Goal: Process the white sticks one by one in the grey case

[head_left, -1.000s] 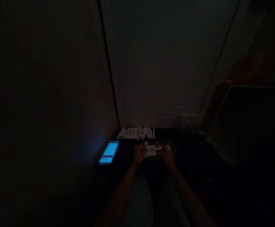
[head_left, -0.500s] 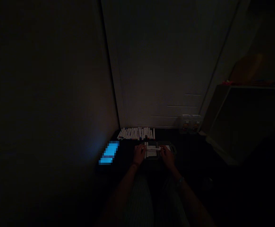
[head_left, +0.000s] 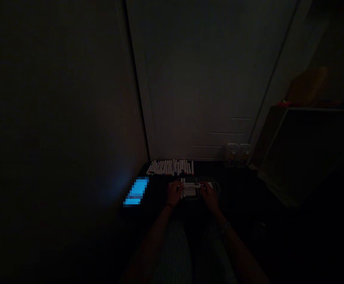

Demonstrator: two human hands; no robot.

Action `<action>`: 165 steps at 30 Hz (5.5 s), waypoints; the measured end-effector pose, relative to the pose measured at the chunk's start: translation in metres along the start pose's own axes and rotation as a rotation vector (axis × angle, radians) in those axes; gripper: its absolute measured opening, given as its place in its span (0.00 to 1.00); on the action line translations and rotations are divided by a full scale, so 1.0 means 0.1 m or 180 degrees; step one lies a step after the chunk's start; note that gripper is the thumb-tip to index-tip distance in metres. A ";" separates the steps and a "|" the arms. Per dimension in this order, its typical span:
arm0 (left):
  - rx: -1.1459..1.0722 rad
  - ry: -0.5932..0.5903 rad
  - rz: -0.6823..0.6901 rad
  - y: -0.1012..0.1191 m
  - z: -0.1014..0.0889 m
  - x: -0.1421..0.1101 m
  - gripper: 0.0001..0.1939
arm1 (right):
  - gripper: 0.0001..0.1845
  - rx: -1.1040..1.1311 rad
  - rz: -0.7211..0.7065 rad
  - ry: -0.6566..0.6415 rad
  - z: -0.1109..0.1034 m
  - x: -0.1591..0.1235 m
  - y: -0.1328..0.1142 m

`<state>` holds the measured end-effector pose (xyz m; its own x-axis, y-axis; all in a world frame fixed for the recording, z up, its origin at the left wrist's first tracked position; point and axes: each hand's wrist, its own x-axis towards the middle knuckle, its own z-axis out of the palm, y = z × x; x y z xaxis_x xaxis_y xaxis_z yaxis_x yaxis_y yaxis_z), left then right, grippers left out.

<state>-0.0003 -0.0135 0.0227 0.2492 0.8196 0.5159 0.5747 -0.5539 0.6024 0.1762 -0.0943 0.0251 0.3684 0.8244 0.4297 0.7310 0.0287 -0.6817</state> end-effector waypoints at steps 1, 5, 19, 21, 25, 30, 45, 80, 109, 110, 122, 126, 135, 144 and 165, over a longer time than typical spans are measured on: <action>0.0008 -0.0030 -0.0010 0.01 0.00 0.00 0.11 | 0.18 -0.0031 -0.0012 0.0008 0.00 0.00 0.00; 0.0014 -0.0071 -0.0002 0.02 -0.02 -0.01 0.11 | 0.18 -0.0139 -0.0015 -0.0003 0.00 -0.01 -0.01; 0.0060 0.0023 0.0054 0.00 0.00 -0.02 0.11 | 0.18 -0.0149 0.0001 -0.0041 -0.01 -0.01 -0.01; 0.0059 0.0017 0.0094 -0.01 0.00 -0.03 0.11 | 0.18 -0.0132 -0.0011 -0.0040 -0.01 -0.01 -0.02; 0.0080 0.0049 0.0146 -0.04 0.02 -0.02 0.12 | 0.18 -0.0146 0.0039 -0.0032 0.00 -0.01 -0.02; 0.0048 0.0025 0.0161 -0.07 0.03 0.00 0.12 | 0.17 -0.0011 0.0009 -0.0038 0.01 0.00 0.00; -0.0030 0.0026 0.0202 -0.05 0.02 0.00 0.12 | 0.18 0.0199 -0.0002 -0.0005 0.02 0.01 0.01; 0.0206 -0.0065 0.0055 -0.03 0.02 -0.02 0.13 | 0.18 0.0354 -0.0003 0.0065 -0.01 0.00 -0.02; 0.0153 -0.0024 0.0041 -0.02 0.01 0.00 0.11 | 0.19 0.0428 -0.0028 0.0041 0.01 0.00 -0.02; 0.0149 -0.0015 0.0049 -0.03 0.02 0.00 0.12 | 0.19 0.0447 -0.0056 0.0045 0.02 0.01 -0.01; 0.0239 0.0116 0.0062 -0.05 0.04 0.02 0.14 | 0.21 0.0427 0.0019 0.0244 0.01 0.02 0.06; 0.0333 0.0075 0.0146 -0.02 0.04 0.03 0.12 | 0.21 0.0304 0.0008 0.0238 0.00 0.01 0.01; 0.0165 0.0037 -0.0056 0.02 0.03 -0.03 0.11 | 0.20 0.0593 -0.0177 0.0300 0.10 0.00 0.06; -0.0022 -0.0286 0.0034 -0.02 0.06 -0.07 0.12 | 0.21 0.0656 -0.0117 0.0173 0.05 -0.01 0.01; -0.0620 -0.0046 -0.0370 -0.05 -0.04 0.00 0.16 | 0.17 0.0341 -0.0252 -0.0130 0.06 0.00 -0.03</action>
<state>-0.0066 -0.0112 0.0225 0.2021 0.8809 0.4281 0.4392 -0.4722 0.7643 0.1707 -0.0913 0.0232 0.2866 0.8395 0.4616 0.6905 0.1530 -0.7070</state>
